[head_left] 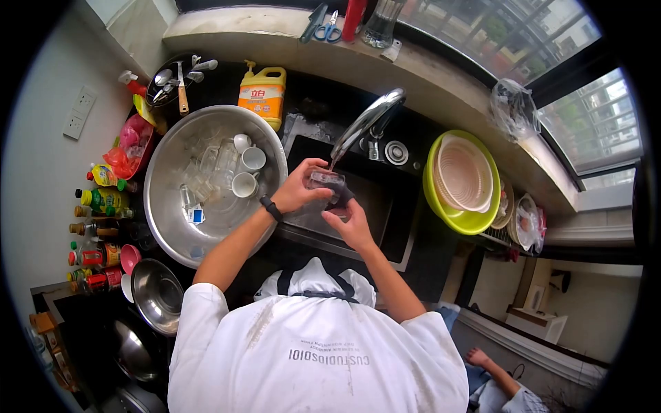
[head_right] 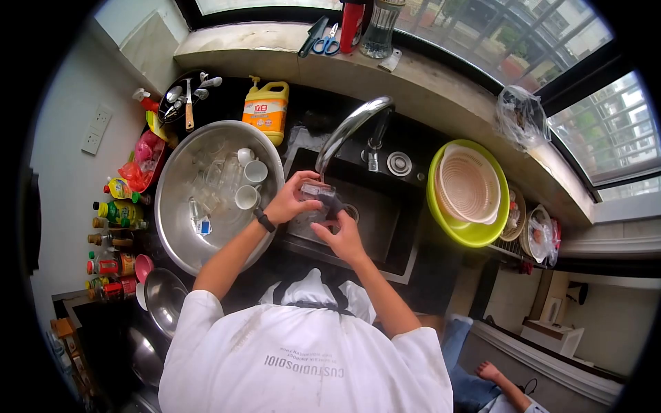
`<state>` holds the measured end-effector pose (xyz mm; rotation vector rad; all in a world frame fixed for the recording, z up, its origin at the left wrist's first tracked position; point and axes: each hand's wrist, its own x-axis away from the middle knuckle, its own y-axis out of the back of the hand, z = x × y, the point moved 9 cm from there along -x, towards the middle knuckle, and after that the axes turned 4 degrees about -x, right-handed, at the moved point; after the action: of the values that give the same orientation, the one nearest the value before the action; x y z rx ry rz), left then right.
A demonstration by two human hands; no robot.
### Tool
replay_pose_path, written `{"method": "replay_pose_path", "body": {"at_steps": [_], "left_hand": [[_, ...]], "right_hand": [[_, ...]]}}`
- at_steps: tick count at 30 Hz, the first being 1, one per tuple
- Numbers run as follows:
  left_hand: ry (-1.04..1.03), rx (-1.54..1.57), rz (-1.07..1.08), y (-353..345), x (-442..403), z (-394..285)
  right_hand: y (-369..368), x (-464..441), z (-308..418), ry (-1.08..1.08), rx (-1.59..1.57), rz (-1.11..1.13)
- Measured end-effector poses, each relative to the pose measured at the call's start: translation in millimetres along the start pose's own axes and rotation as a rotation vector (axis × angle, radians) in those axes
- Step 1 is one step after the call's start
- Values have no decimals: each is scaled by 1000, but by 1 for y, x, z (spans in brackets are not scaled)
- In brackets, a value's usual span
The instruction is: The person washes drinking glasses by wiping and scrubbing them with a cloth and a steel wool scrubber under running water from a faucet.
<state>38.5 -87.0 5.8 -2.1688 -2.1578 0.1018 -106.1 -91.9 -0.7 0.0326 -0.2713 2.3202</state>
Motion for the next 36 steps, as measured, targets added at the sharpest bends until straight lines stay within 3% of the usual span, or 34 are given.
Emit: {"method": "replay_pose_path", "body": {"at_steps": [5,7,12,17,22,28,32,36], "left_hand": [[-26,-12,21,-1,3,-6],[-15,-45,45,-4,5,-5],[-25,-84,90,-15,3,-14],[-92,-338,172,-29,-1,-35],[-112,-240,167,-30,1,-28],[-78,-114,164,-30,2,-29],[-145,-86,166,-29,1,-35],[-73,-84,195,-31,2,-29]], "right_hand": [[-1,2,3,30,-110,-27],[-2,1,9,-24,-358,-35],[-1,-2,8,-58,-310,17],[-6,-3,10,-32,-402,17],[-5,1,4,-91,-644,-21],[-6,0,12,-90,-727,0],[-2,-2,14,-89,-707,16],[-1,-6,20,-90,-411,62]]}}
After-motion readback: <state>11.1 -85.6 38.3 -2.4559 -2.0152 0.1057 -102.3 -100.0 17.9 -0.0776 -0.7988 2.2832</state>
